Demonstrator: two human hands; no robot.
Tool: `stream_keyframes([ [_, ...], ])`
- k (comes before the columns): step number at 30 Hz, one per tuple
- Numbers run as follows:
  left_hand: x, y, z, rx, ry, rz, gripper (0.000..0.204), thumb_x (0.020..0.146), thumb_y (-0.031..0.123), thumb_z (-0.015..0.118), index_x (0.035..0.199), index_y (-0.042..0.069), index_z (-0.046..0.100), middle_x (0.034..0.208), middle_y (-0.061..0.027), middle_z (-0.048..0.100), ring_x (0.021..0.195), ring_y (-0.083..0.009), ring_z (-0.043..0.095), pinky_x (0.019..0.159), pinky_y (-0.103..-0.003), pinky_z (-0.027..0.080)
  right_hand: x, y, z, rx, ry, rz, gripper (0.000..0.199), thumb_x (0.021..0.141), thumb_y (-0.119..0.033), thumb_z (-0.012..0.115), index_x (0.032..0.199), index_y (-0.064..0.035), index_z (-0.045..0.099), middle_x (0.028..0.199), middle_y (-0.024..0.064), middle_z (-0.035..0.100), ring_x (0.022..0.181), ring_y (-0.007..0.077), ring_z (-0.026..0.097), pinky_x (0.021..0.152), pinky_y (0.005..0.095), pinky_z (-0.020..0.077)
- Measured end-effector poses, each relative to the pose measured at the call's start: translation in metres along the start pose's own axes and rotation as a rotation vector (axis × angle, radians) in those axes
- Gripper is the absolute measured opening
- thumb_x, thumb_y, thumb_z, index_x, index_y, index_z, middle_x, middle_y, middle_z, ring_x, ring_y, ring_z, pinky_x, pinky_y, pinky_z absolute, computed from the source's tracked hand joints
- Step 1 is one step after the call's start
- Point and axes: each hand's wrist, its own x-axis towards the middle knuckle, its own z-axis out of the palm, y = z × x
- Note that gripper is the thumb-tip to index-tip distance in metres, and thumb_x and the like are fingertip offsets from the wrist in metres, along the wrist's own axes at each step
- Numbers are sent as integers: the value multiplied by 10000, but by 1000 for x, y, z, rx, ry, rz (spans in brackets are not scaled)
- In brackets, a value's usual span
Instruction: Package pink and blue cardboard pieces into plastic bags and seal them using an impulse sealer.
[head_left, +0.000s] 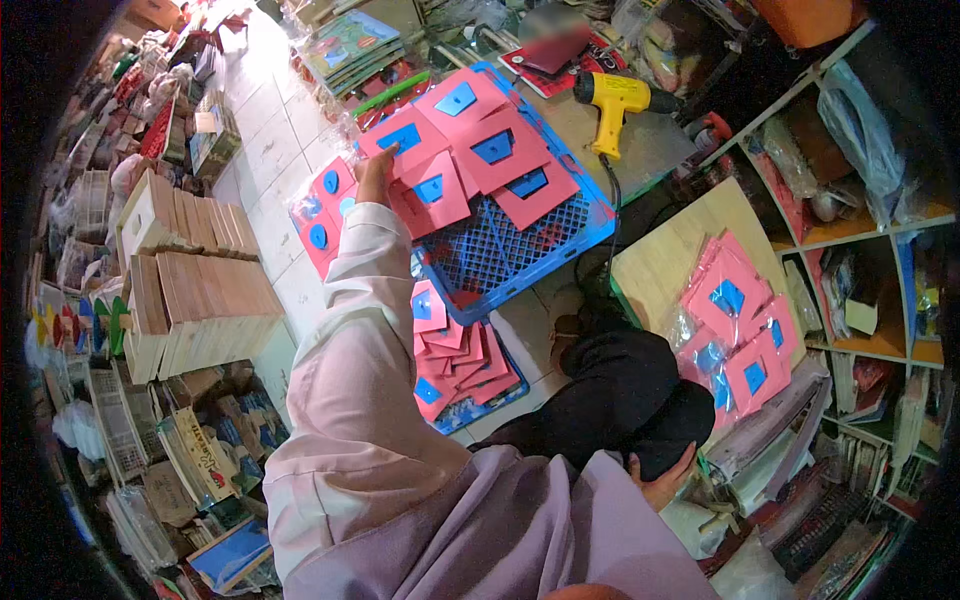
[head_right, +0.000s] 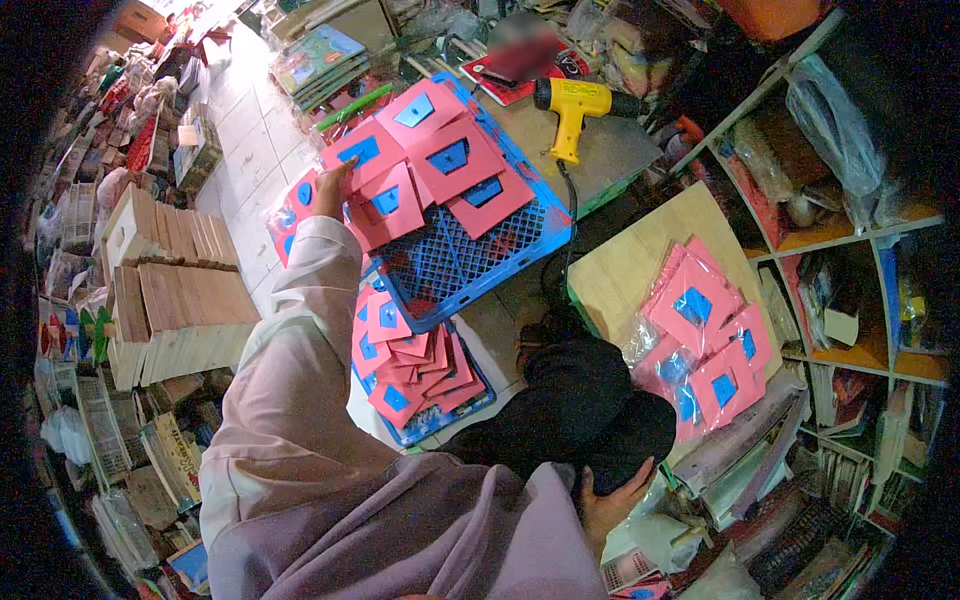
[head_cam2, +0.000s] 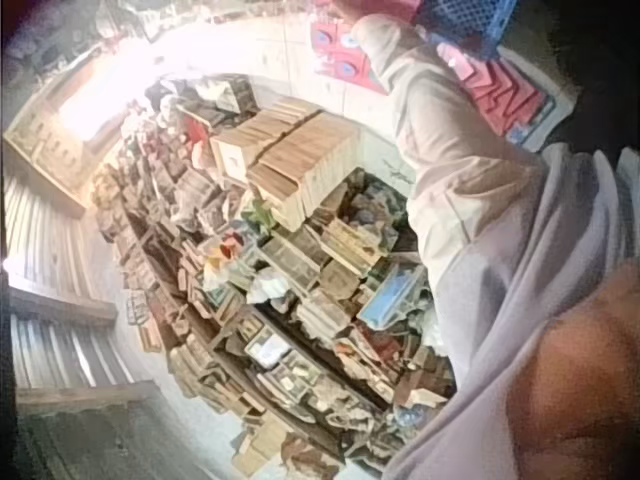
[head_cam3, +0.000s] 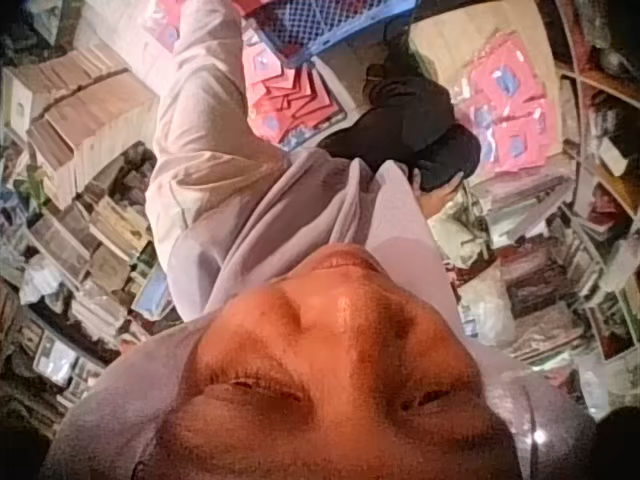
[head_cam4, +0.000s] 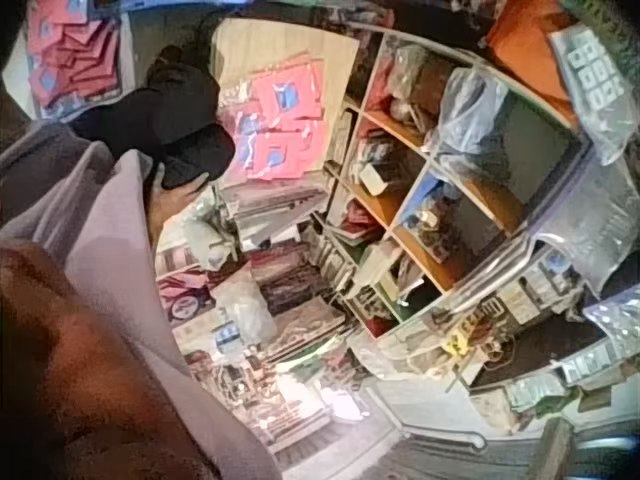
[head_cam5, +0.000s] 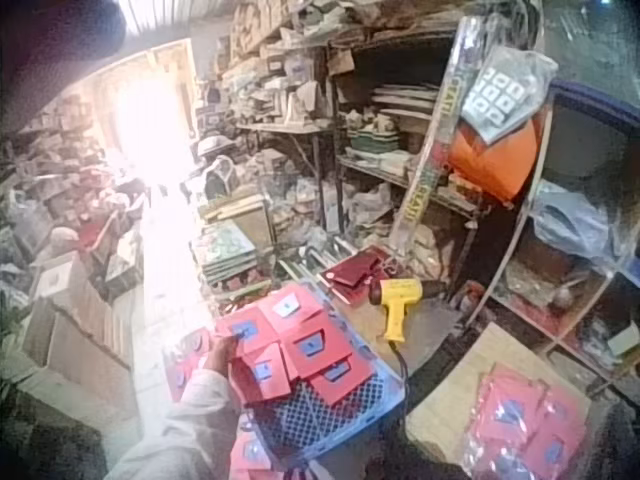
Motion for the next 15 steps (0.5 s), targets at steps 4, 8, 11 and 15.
stream_keyframes([
  [4,-20,21,-15,-399,-294,-32,469,686,238,750,997,-22,514,891,-101,599,781,-219,598,600,-356,505,-1,3,0,9,-18,20,954,673,-510,671,1347,-17,210,1305,295,258,1210,439,274,979,501,270],
  [8,-61,35,-48,-499,-501,2,442,728,215,722,1026,-21,496,895,-88,593,774,-199,603,594,-340,505,-4,4,1,34,10,0,952,666,-491,685,1346,-22,214,1311,290,254,1217,434,266,989,495,258],
  [11,-106,34,-70,-231,-528,33,510,769,268,672,1139,-12,460,1015,-108,567,870,-219,586,694,-370,503,-3,0,-4,26,-25,15,947,661,-464,700,1346,-23,217,1314,286,251,1218,436,262,995,490,250],
  [15,-204,24,-90,180,-766,209,472,789,294,627,1133,-2,497,1044,-87,563,893,-175,553,749,-338,463,9,-24,-18,132,11,-15,945,653,-418,718,1349,-31,209,1319,262,269,1221,402,276,1001,469,244],
])
